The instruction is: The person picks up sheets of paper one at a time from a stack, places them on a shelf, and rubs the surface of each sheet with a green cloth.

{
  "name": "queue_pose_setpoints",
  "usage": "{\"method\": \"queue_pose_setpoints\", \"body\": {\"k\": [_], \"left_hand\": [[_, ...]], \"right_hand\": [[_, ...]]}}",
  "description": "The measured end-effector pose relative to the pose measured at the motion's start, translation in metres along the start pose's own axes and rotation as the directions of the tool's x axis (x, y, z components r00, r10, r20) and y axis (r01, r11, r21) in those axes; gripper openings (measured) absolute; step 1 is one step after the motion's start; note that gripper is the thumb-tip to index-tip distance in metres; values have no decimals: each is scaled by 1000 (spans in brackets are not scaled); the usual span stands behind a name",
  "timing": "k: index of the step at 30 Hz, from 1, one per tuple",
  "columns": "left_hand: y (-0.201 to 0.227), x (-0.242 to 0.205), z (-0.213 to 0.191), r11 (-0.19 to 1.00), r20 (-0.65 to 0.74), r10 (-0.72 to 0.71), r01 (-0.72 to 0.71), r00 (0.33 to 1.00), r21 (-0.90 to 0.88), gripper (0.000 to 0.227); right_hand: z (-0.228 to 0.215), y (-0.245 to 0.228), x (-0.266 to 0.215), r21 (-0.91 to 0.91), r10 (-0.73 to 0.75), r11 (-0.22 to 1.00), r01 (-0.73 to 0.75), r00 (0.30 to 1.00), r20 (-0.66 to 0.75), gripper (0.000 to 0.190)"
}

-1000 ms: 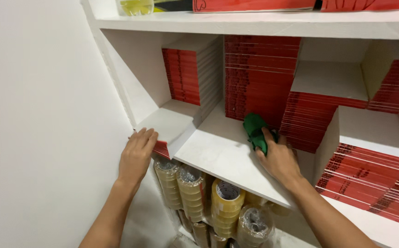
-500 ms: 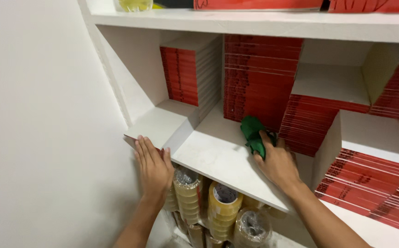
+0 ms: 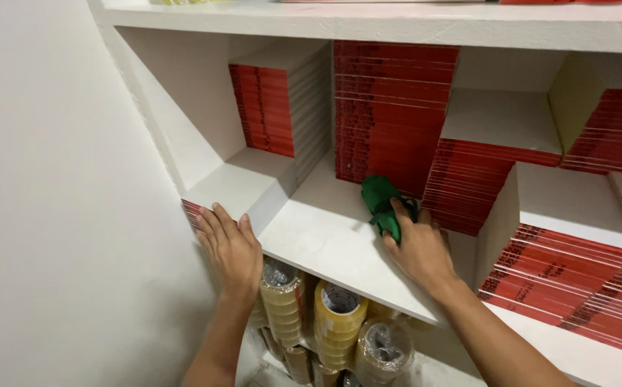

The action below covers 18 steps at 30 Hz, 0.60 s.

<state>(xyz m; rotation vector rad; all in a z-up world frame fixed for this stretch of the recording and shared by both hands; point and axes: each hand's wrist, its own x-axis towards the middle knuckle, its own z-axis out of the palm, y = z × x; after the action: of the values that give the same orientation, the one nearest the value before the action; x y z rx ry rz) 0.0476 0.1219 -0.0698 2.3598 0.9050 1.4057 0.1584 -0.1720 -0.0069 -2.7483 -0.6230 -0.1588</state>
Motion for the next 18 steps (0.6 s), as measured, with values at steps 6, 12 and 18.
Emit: {"method": "queue_pose_setpoints", "body": {"k": [6,12,18], "left_hand": [[5,3,-6,997,-23,8,-7,1000,73,60],[11,5,-8,996,38,-82,82,996,-19,70],[23,6,-20,981,158,-149,166,976,-101,71]], "right_hand": [[-19,-15,-13,-41,-5,999,4,1000,-26,68],[-17,-14,-11,-41,14,999,-14,1000,-12,69],[-22,-15,-13,-20,12,1000,-12,1000,2,70]]}}
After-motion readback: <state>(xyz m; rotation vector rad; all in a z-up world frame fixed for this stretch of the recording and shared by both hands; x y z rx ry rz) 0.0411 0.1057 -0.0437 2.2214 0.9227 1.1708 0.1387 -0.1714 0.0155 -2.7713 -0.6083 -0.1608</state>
